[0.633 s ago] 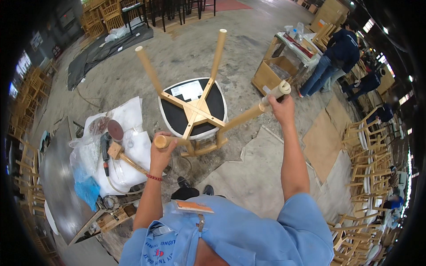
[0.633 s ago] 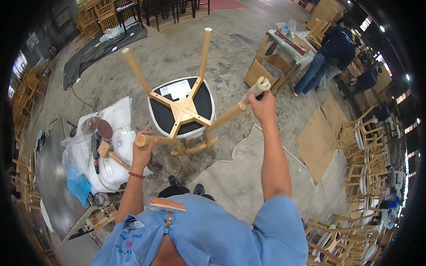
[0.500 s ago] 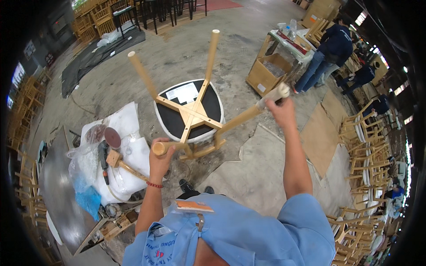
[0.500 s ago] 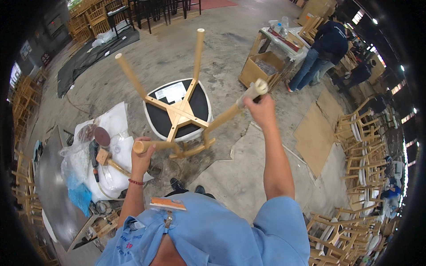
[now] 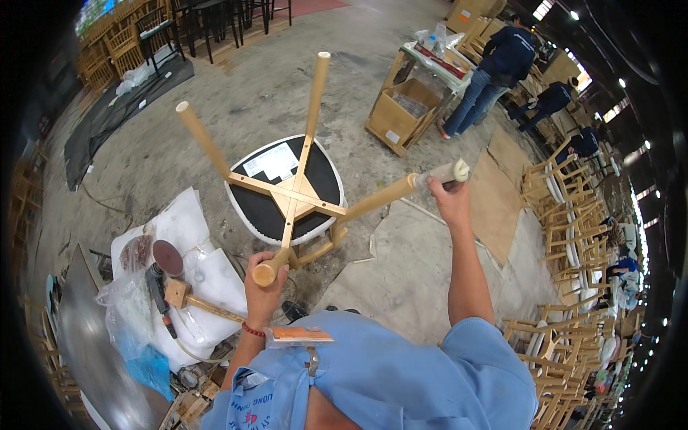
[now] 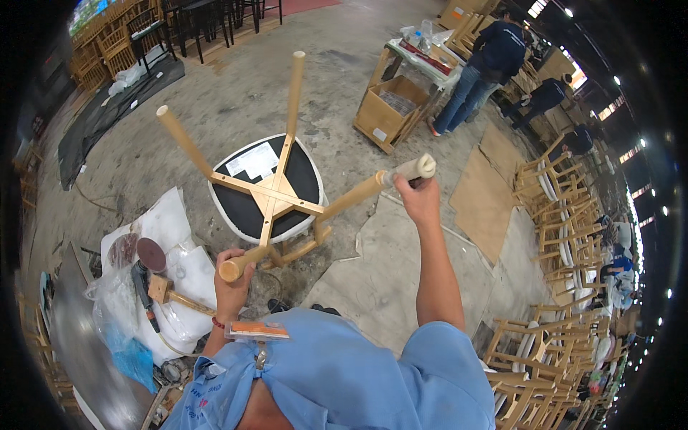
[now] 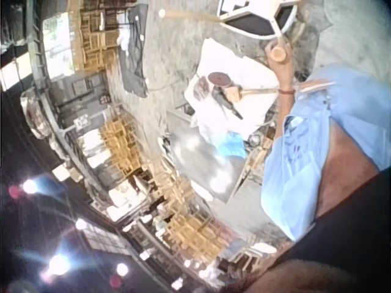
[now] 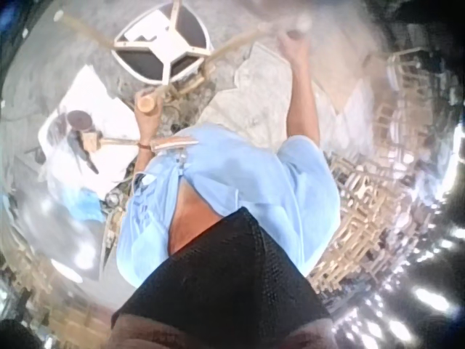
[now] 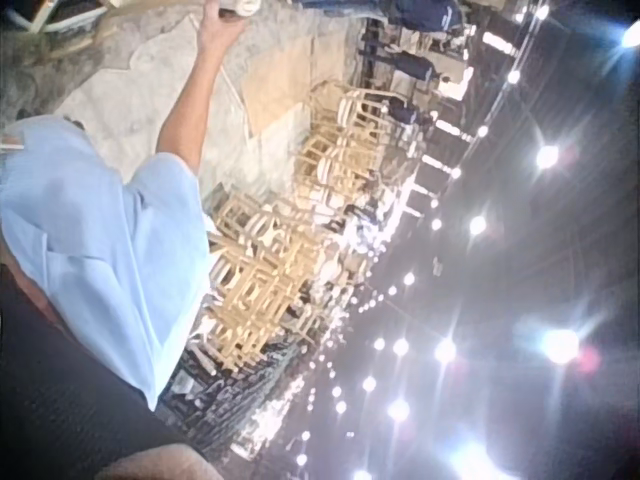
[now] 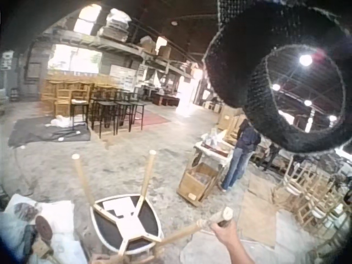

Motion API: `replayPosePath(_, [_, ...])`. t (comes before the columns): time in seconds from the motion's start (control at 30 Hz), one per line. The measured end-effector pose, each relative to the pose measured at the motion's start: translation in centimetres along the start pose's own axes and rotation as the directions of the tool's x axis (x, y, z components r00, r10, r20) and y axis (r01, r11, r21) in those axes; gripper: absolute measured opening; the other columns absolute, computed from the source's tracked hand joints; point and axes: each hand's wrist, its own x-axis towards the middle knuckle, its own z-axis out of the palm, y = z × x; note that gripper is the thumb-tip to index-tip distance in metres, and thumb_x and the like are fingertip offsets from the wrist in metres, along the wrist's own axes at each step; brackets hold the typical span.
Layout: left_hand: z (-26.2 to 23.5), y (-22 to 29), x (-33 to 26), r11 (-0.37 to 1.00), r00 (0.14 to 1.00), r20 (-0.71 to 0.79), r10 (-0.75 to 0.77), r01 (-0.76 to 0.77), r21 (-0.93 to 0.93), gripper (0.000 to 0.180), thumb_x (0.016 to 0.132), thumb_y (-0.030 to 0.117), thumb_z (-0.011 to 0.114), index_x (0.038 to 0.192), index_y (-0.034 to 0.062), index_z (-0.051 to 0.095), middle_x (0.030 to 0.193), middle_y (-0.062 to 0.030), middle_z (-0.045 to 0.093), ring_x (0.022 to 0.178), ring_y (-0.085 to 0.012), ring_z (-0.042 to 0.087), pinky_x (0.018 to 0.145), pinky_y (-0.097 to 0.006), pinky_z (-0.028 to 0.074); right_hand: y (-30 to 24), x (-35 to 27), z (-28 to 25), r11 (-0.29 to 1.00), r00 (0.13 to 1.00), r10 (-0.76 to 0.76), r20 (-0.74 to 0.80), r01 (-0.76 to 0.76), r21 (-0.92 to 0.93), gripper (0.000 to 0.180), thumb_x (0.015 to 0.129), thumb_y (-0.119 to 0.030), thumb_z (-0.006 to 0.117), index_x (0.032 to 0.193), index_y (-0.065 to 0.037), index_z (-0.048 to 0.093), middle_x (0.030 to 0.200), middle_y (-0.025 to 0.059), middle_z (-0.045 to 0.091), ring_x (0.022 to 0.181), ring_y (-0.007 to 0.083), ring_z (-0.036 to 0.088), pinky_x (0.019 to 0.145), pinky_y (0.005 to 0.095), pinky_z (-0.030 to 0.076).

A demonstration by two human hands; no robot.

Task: The person uses a power sander to smooth the ends of wooden chair legs, then uses a wooden mallet to tap the legs into place on the chair base. They repeat this process for multiple chairs in a workshop setting.

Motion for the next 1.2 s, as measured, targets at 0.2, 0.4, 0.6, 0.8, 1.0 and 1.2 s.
replayPosePath(0.2, [-0.5, -0.3, 0.1, 0.999, 0.998, 0.038, -0.048, 0.048, 0.001, 0.033, 0.083, 0.005, 0.073, 0.111, 0.0034, 0.056, 0.104, -0.0055, 0.06, 0.096, -0.0156, 0.057, 0.088, -0.029, 0.046, 0.2, 0.1, -0.8, 0.981, 0.995, 0.097, -0.031, -0.1, -0.166, 0.027, 0.08, -0.015, 0.073, 0.099, 0.002, 0.064, 0.09, 0.0074, 0.069, 0.079, 0.0159, 0.065, 0.072, 0.0311, 0.052])
replayPosePath(0.4, [-0.5, -0.6, 0.3, 0.998, 0.998, 0.039, -0.049, 0.05, -0.028, 0.033, 0.083, 0.005, 0.073, 0.112, 0.0035, 0.056, 0.106, -0.0056, 0.059, 0.098, -0.0149, 0.057, 0.088, -0.028, 0.046, 0.3, 1.3, -1.0, 0.991, 0.99, 0.135, -0.036, -0.136, -0.02, 0.031, 0.08, -0.017, 0.073, 0.102, 0.003, 0.063, 0.096, 0.0098, 0.069, 0.084, 0.0178, 0.065, 0.075, 0.0327, 0.052])
replayPosePath(0.6, [-0.3, -1.0, 0.4, 0.993, 0.992, 0.059, -0.111, 0.113, -0.025, 0.037, 0.081, 0.005, 0.075, 0.112, 0.0038, 0.055, 0.11, -0.0061, 0.059, 0.102, -0.0161, 0.056, 0.091, -0.029, 0.045, -2.0, 3.4, 1.2, 0.947, 0.996, 0.025, 0.088, 0.005, -0.322, 0.031, 0.081, -0.016, 0.072, 0.104, 0.004, 0.063, 0.097, 0.0113, 0.069, 0.089, 0.0186, 0.066, 0.08, 0.0344, 0.052])
replayPosePath(0.8, [0.0, -2.0, 0.5, 0.999, 1.0, -0.003, -0.016, 0.016, 0.051, 0.04, 0.079, 0.009, 0.078, 0.111, 0.0054, 0.055, 0.108, -0.0107, 0.063, 0.095, -0.0221, 0.061, 0.087, -0.032, 0.049, -4.1, 4.3, 1.9, 0.904, 0.97, 0.108, 0.217, -0.005, -0.427, 0.033, 0.08, -0.017, 0.072, 0.105, 0.003, 0.063, 0.096, 0.0105, 0.07, 0.087, 0.0171, 0.066, 0.079, 0.0333, 0.051])
replayPosePath(1.0, [-0.9, -1.2, 0.8, 0.991, 0.996, 0.063, -0.064, 0.056, 0.126, 0.045, 0.075, 0.009, 0.081, 0.111, 0.0064, 0.054, 0.113, -0.0124, 0.061, 0.105, -0.0265, 0.061, 0.091, -0.034, 0.048, -1.9, 10.1, 1.5, 0.911, 0.924, 0.103, 0.368, 0.061, -0.408, 0.032, 0.08, -0.018, 0.072, 0.104, 0.002, 0.064, 0.091, 0.0067, 0.069, 0.081, 0.0143, 0.064, 0.074, 0.0318, 0.051])
replayPosePath(1.2, [-0.9, -1.3, 0.5, 0.998, 0.996, 0.056, -0.071, 0.07, 0.004, 0.044, 0.076, 0.003, 0.08, 0.11, 0.006, 0.052, 0.116, -0.0111, 0.06, 0.119, -0.0266, 0.055, 0.102, -0.038, 0.042, -2.2, 25.6, 13.9, 0.97, 0.918, -0.173, 0.356, 0.222, -0.102, 0.029, 0.078, -0.02, 0.072, 0.093, 0.003, 0.063, 0.078, 0.007, 0.066, 0.066, 0.0119, 0.061, 0.059, 0.0295, 0.048])
